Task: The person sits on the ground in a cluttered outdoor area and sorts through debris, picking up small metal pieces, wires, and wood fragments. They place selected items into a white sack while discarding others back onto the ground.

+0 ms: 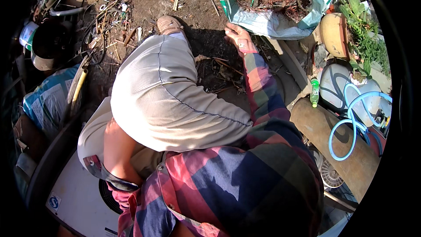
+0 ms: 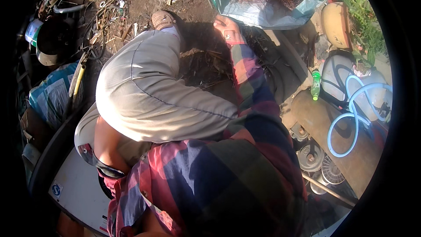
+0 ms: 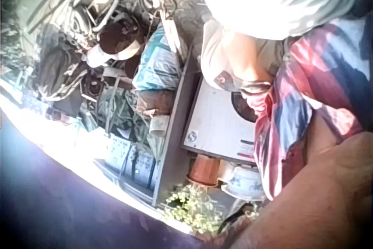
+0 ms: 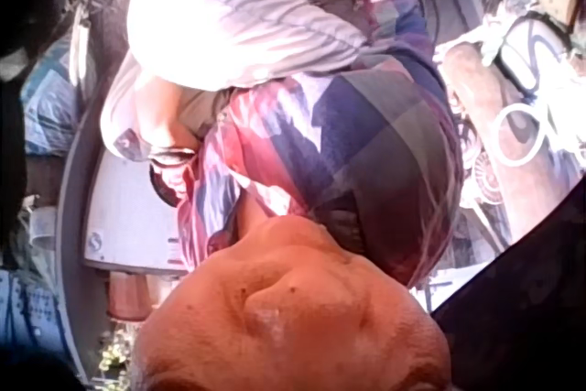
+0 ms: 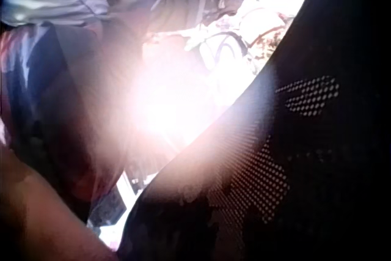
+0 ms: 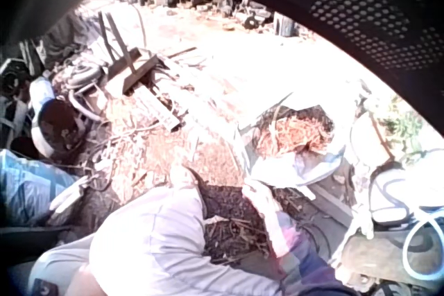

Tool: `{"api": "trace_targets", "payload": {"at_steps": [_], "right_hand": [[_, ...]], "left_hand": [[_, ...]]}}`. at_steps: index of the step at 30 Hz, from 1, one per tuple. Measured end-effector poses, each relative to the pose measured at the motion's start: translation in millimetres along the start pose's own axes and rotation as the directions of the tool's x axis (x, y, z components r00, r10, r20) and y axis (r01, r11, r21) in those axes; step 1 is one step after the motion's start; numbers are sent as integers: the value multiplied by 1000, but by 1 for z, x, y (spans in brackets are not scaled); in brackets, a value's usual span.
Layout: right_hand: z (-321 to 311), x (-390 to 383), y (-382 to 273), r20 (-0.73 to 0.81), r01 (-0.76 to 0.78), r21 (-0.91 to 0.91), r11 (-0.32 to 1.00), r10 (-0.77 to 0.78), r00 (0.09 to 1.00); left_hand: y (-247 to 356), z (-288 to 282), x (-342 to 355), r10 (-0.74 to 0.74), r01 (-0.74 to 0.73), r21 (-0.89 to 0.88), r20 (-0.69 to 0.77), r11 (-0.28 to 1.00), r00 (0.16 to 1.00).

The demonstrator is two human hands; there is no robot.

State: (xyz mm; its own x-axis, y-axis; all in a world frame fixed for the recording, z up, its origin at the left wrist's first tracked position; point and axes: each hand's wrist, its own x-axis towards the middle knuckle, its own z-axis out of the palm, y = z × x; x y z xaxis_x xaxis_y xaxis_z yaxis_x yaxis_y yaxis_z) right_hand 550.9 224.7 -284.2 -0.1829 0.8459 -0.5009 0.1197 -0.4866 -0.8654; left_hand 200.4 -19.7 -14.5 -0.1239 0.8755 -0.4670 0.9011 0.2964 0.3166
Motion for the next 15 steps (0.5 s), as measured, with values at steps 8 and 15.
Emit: {"api": "trace_targets", "payload": {"at_steps": [8,15], "right_hand": [[-9,-11,-46,-105,34,263,964,-6,994],[-32,48,-83,-253,269,417,868,-174,952]], "left_hand": [[3,1,0,43,-43,66,11,997,999],[4,-2,-1,28,-29,56,12,998,1000]]}}
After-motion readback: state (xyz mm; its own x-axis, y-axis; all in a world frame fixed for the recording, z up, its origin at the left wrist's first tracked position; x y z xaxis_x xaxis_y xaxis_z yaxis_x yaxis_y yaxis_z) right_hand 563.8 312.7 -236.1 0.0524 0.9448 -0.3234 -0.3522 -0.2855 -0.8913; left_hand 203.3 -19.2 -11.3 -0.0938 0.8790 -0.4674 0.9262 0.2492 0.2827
